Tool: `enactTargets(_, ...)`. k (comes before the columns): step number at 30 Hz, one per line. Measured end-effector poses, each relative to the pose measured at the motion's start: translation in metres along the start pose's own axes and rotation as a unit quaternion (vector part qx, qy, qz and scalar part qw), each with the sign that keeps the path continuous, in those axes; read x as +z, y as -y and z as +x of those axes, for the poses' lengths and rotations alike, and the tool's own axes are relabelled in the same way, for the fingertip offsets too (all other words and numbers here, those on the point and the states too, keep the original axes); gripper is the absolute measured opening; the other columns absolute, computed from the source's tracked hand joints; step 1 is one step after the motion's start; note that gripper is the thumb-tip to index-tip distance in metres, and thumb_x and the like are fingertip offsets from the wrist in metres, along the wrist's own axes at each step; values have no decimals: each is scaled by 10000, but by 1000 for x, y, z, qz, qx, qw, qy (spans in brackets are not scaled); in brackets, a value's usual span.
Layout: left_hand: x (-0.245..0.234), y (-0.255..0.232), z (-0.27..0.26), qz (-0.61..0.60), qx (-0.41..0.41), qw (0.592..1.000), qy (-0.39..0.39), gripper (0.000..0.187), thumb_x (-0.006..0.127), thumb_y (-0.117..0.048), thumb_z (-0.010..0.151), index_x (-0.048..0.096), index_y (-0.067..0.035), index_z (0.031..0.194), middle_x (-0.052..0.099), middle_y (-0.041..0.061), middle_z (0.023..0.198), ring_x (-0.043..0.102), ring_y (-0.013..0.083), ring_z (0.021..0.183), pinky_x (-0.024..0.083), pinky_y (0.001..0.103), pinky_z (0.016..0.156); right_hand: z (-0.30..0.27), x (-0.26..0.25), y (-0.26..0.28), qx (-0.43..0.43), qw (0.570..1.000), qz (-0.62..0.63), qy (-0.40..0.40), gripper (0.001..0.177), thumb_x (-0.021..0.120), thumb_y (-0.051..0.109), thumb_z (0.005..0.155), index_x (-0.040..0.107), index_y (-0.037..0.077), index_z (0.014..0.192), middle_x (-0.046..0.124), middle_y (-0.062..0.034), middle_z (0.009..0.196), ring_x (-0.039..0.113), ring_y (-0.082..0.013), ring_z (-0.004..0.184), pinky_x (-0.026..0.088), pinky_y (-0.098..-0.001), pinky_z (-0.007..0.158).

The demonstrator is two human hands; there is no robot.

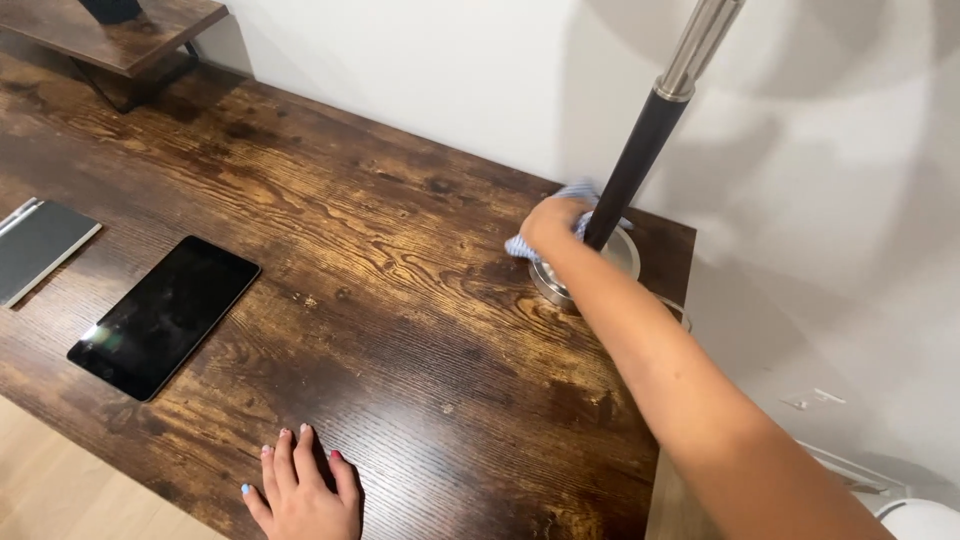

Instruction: Moving items from a chair to a desk, wiping down a lamp base, and positioning the office chair at the desk.

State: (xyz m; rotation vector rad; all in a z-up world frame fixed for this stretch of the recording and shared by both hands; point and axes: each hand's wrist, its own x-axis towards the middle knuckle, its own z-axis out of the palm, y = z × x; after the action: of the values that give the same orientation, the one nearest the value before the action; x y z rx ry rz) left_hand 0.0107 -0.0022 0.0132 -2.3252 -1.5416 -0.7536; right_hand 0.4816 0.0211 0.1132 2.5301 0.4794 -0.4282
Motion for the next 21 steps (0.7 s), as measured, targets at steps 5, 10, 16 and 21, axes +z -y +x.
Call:
enactTargets(5,2,1,-1,-13,10,999,-29,467,598,-367,932,742,-208,1347,715,41,1458,670,275,1375,451,571,1150,25,84,30,-109,970,-64,-209,555,456,323,982,599,-38,1377,533,-400,1412,449,-615,1345,320,-704,1086)
enactTargets(10,15,5,-4,-34,11,998,-59,460,622,-368,935,776,-187,1328,750,63,1445,700,312,1358,441,592,1157,-13,134,-27,-437,756,33,-487,316,513,52,901,614,-58,1179,653,-284,1175,512,-504,1322,406,-593,1111)
enactTargets(16,12,7,-6,-53,25,998,-24,429,604,-337,993,786,-123,1317,745,143,1464,688,385,1366,368,571,1214,-63,168,-94,-519,762,121,-368,766,604,-128,867,356,56,1568,333,-121,1651,245,-313,1551,188,-478,1280)
enactTargets(21,25,12,-10,-93,34,995,-30,446,604,-299,1007,768,-77,1356,712,188,1469,631,436,1393,390,577,1205,-85,202,-125,-487,779,195,-344,657,548,-106,939,404,85,1551,370,-62,1638,240,-316,1552,230,-500,1266)
